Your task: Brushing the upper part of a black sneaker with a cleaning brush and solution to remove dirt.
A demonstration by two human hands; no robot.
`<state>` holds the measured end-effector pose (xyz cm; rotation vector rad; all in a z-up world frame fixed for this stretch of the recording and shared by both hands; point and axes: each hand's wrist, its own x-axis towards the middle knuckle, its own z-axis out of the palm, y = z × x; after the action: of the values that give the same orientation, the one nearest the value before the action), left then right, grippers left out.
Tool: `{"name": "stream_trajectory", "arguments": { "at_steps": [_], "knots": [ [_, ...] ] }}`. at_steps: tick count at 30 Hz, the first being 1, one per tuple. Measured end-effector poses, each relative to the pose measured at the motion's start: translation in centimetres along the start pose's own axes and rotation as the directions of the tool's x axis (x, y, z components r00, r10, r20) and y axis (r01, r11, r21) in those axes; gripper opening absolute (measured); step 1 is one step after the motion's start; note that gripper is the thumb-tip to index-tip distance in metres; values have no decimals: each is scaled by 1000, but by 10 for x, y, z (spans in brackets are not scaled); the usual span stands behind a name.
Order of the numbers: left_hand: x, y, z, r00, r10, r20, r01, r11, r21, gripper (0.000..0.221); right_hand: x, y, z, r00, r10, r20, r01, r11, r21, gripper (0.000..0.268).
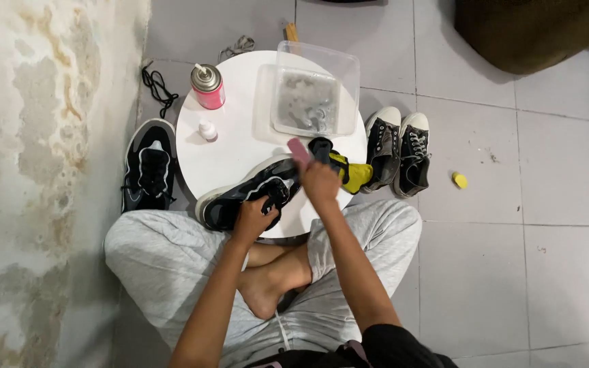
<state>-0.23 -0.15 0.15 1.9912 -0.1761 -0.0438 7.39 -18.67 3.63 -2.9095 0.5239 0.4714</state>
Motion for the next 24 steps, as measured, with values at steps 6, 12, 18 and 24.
{"name": "stream_trajectory", "arguments": {
  "at_steps": [6, 12, 18, 24],
  "knots": [
    [-6, -6, 0, 1000, -10, 4, 10, 1000, -22, 20, -99, -60, -130, 966, -144, 213, 109, 980, 166, 62],
    [6, -10, -5, 999, 24, 22, -25, 998, 51, 15, -59, -17, 46, 961, -259, 99, 244, 959, 143, 62],
    [13, -21, 2, 999, -8, -39, 10, 998, 54, 20, -32, 24, 31, 991, -132, -5, 131, 982, 135, 51],
    [25, -16, -6, 996, -82, -38, 79, 994, -72, 18, 9, 61, 57, 959, -96, -266, 120, 990, 78, 56]
  ]
}}
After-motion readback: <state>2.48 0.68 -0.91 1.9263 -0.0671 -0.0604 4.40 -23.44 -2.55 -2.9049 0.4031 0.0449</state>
